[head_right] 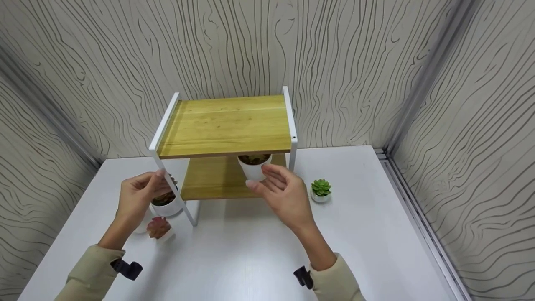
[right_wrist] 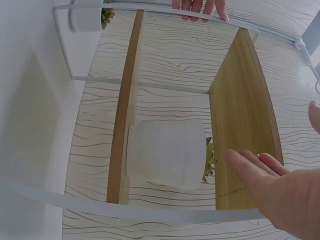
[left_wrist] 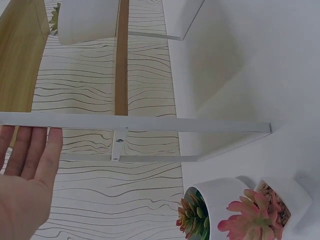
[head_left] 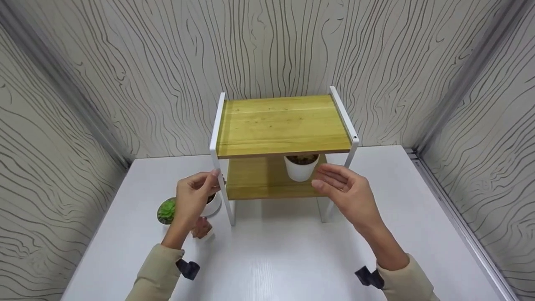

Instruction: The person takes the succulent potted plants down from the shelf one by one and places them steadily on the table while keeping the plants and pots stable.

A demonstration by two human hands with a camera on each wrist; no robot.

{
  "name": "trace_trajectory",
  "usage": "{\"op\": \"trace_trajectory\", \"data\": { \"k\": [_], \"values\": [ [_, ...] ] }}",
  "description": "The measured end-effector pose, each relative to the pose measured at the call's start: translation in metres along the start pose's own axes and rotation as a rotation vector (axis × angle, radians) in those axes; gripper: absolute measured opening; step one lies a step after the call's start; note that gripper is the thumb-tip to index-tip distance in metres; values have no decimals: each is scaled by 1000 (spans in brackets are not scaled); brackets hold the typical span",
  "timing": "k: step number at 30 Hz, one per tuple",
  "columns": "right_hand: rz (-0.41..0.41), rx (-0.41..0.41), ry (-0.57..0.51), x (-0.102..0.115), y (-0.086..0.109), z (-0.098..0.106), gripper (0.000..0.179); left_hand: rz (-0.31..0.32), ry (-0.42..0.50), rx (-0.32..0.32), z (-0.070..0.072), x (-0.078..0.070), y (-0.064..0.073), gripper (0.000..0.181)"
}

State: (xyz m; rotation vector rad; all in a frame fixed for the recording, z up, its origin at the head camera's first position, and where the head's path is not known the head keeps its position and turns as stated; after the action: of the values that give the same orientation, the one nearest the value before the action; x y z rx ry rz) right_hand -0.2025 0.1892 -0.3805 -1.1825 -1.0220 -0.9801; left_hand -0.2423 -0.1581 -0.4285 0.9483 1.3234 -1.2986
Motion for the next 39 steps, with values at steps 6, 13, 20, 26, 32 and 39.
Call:
{"op": "trace_trajectory", "data": {
  "k": [6,13,20,26,32,39],
  "values": [
    [-94,-1,196,4,-1,-12,78,8,-4,7,-1,1,2,41],
    [-91,-34,308,8,-10,-27,97,14,2,2,-1,1,4,43],
    [-120,-73,422,6,-19,-35,113,-7,19,10,-2,2,6,44],
    [-45,-46,444,6,-32,-42,109,0,-8,5,0,0,5,41],
    [-80,-55,472,1,-43,-45,112,17,-15,-2,0,-1,5,40],
    [-138,-99,479,-10,-55,-43,106,32,-18,-4,-2,-1,5,45]
  ]
}}
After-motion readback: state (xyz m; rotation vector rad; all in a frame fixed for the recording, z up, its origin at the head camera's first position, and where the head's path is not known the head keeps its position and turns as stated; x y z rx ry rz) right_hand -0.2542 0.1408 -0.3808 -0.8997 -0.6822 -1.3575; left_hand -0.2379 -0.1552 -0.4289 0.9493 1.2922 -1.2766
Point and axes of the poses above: each hand's wrist, its own y-axis away from the middle knuckle, its own z-axis out of the back of the hand, x = y × z, the point moved 2 cm from there along -y, towards the middle knuckle, and after that the axes turned 1 degree about z, right-handed, at the moved point
